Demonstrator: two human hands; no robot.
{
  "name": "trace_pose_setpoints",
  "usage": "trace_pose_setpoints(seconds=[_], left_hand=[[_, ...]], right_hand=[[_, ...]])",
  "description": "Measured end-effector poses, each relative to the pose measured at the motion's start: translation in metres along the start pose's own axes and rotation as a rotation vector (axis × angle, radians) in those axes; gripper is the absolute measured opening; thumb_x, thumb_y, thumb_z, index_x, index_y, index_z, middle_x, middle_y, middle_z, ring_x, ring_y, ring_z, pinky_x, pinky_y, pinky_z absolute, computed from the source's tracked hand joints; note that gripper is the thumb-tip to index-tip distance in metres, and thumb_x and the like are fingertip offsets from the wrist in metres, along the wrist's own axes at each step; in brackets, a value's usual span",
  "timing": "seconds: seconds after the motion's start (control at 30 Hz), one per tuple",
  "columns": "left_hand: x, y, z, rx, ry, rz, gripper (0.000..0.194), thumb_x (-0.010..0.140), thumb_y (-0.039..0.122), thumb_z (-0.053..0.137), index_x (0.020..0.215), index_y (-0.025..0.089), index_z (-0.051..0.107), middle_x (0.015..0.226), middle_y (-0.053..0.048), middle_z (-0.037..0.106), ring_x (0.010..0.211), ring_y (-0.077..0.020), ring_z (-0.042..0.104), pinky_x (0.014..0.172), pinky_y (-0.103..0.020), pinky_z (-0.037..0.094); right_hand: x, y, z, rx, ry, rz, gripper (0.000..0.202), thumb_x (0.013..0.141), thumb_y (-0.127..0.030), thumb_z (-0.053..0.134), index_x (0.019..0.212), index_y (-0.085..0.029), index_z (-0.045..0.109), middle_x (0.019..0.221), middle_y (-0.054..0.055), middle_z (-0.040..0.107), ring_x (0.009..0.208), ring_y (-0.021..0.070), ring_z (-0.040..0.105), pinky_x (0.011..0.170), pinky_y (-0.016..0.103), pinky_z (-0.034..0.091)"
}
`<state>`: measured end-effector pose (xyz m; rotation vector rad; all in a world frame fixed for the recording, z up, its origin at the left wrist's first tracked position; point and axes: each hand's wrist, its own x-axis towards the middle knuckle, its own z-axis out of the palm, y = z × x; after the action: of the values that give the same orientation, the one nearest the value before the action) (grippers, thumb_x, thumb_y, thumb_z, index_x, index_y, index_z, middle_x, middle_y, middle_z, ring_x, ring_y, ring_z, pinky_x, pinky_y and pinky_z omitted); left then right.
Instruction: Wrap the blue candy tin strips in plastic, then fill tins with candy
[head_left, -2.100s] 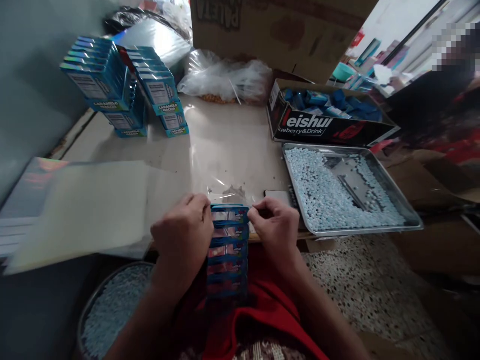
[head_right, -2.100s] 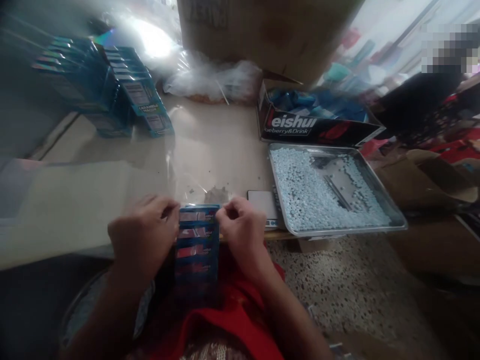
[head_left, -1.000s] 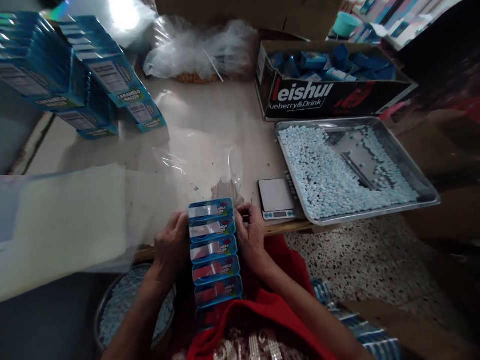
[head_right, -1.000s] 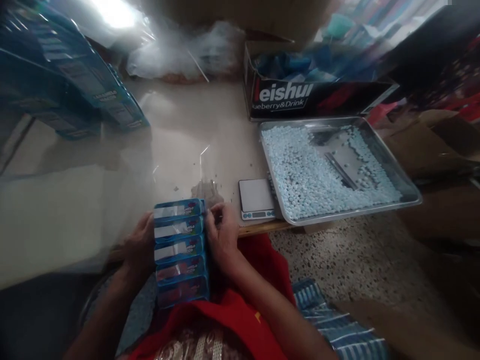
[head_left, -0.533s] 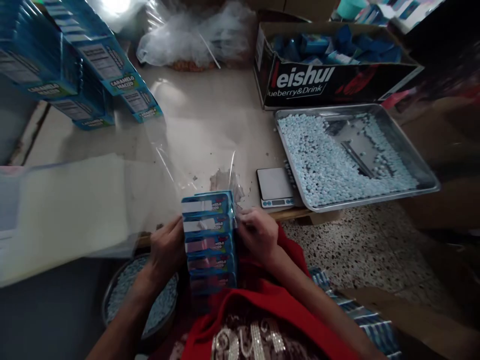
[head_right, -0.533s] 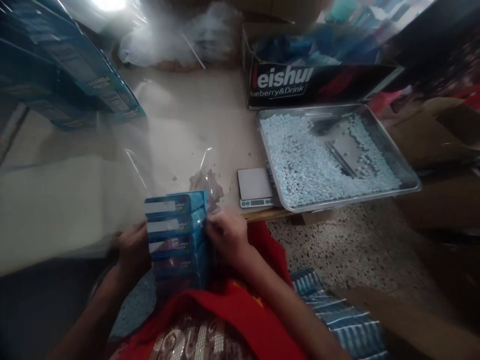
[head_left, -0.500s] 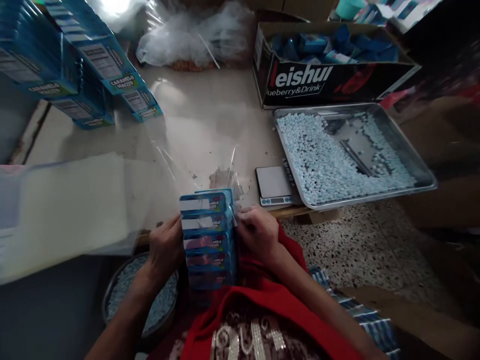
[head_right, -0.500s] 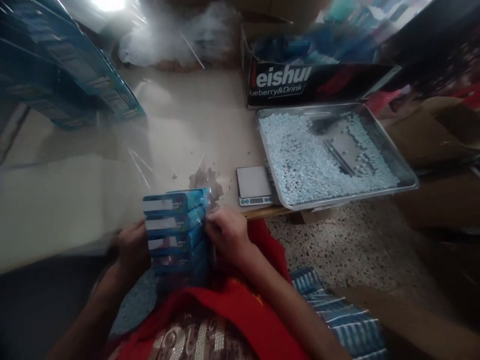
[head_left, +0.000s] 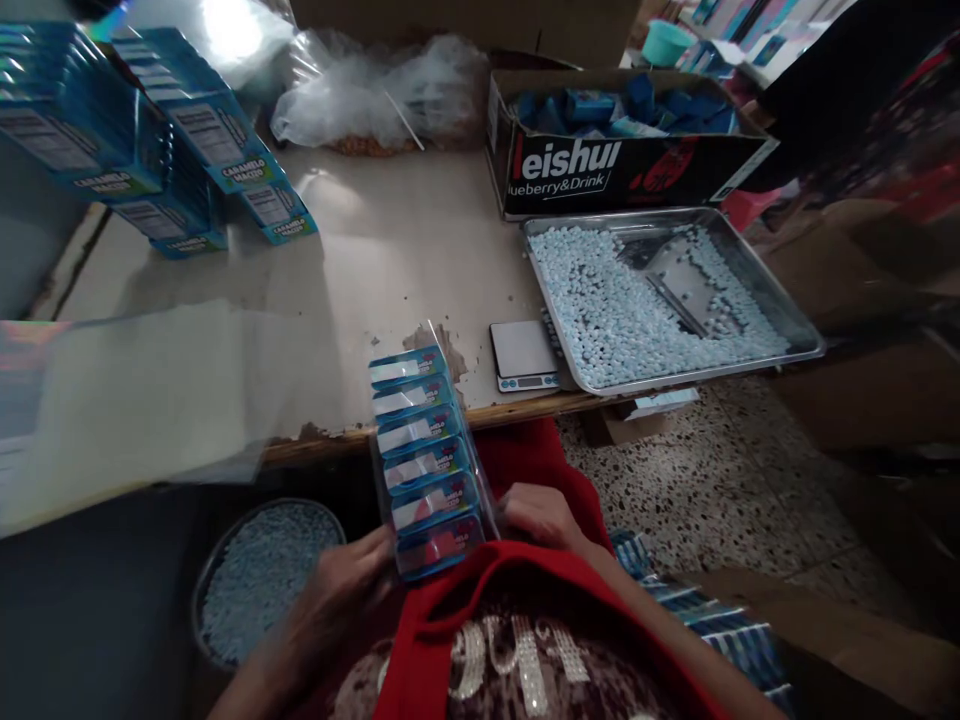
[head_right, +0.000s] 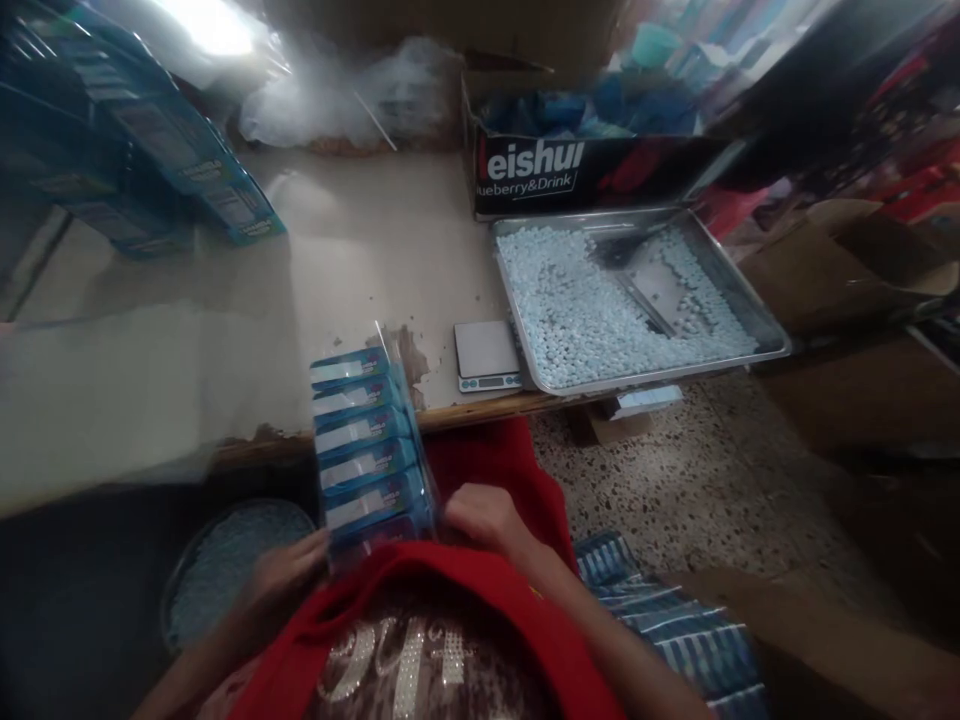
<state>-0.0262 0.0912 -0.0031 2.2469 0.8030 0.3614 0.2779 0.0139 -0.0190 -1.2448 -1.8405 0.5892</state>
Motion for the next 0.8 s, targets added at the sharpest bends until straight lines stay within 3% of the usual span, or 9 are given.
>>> trace_pose_setpoints(seconds=[0.1, 0.17, 0.2, 0.3, 0.37, 0.53, 0.67, 0.8], left_hand=[[-0.012, 0.010, 0.006, -0.199, 0.045, -0.151, 0.027, 0.097, 0.044, 0.052, 0.089, 0.028, 0.073, 0.105, -0.009, 0.075, 0.097, -0.0255, 0.073, 0.085, -0.036, 0.062], [-0.008, 0.020, 0.011, -0.434, 0.125, -0.289, 0.024, 0.095, 0.049, 0.056, 0.102, 0.029, 0.067, 0.118, -0.011, 0.072, 0.105, -0.0291, 0.071, 0.087, -0.044, 0.062], [-0.002, 0.025, 0.015, -0.554, 0.175, -0.341, 0.027, 0.093, 0.050, 0.061, 0.112, 0.031, 0.062, 0.125, -0.010, 0.070, 0.108, -0.0297, 0.071, 0.086, -0.045, 0.063], [0.021, 0.038, 0.021, -0.777, 0.352, -0.426, 0.065, 0.081, 0.048, 0.079, 0.134, 0.036, 0.045, 0.139, -0.010, 0.063, 0.112, -0.0298, 0.071, 0.087, -0.045, 0.064], [0.036, 0.043, 0.019, -0.810, 0.368, -0.483, 0.081, 0.076, 0.047, 0.084, 0.143, 0.031, 0.041, 0.140, -0.011, 0.063, 0.114, -0.0304, 0.071, 0.094, -0.045, 0.062], [0.051, 0.043, 0.008, -0.478, 0.309, -0.473, 0.083, 0.075, 0.044, 0.084, 0.147, 0.019, 0.051, 0.134, -0.012, 0.070, 0.124, -0.0336, 0.066, 0.107, -0.045, 0.055], [0.051, 0.042, 0.018, -0.186, 0.365, -0.460, 0.066, 0.087, 0.040, 0.070, 0.148, 0.024, 0.054, 0.133, -0.007, 0.071, 0.125, -0.0309, 0.066, 0.106, -0.041, 0.054], [0.052, 0.047, 0.020, -0.121, 0.368, -0.434, 0.054, 0.091, 0.036, 0.061, 0.144, 0.028, 0.059, 0.129, -0.005, 0.074, 0.121, -0.0296, 0.069, 0.102, -0.038, 0.056]], right_hand=[[-0.013, -0.006, -0.011, 0.093, -0.051, 0.119, 0.025, 0.097, -0.028, 0.056, 0.072, -0.024, 0.054, 0.070, -0.001, 0.063, 0.063, 0.0140, 0.058, 0.060, 0.026, 0.047], [-0.011, -0.011, -0.012, 0.207, -0.049, 0.278, 0.008, 0.093, -0.032, 0.064, 0.091, -0.024, 0.061, 0.086, 0.001, 0.067, 0.077, 0.0159, 0.064, 0.070, 0.028, 0.054], [-0.008, -0.013, -0.011, 0.271, -0.038, 0.341, 0.015, 0.091, -0.033, 0.068, 0.102, -0.024, 0.062, 0.096, 0.002, 0.068, 0.085, 0.0168, 0.066, 0.075, 0.029, 0.056], [0.006, -0.019, -0.002, 0.326, 0.021, 0.376, 0.041, 0.087, -0.031, 0.072, 0.124, -0.025, 0.057, 0.110, 0.004, 0.068, 0.096, 0.0183, 0.069, 0.083, 0.032, 0.059], [0.015, -0.022, 0.004, 0.189, 0.093, 0.307, 0.045, 0.089, -0.027, 0.070, 0.132, -0.025, 0.056, 0.113, 0.007, 0.069, 0.100, 0.0209, 0.070, 0.088, 0.035, 0.059], [0.020, -0.019, 0.014, -0.112, 0.197, 0.164, 0.058, 0.095, -0.022, 0.062, 0.151, -0.024, 0.047, 0.134, 0.012, 0.069, 0.119, 0.0265, 0.069, 0.100, 0.038, 0.057], [0.013, -0.012, 0.024, -0.154, 0.227, 0.206, 0.051, 0.098, -0.022, 0.059, 0.148, -0.027, 0.054, 0.128, 0.008, 0.074, 0.111, 0.0257, 0.074, 0.093, 0.036, 0.061], [0.014, -0.017, 0.020, -0.076, 0.220, 0.291, 0.047, 0.097, -0.027, 0.061, 0.144, -0.028, 0.059, 0.124, 0.009, 0.075, 0.109, 0.0276, 0.075, 0.093, 0.039, 0.060]])
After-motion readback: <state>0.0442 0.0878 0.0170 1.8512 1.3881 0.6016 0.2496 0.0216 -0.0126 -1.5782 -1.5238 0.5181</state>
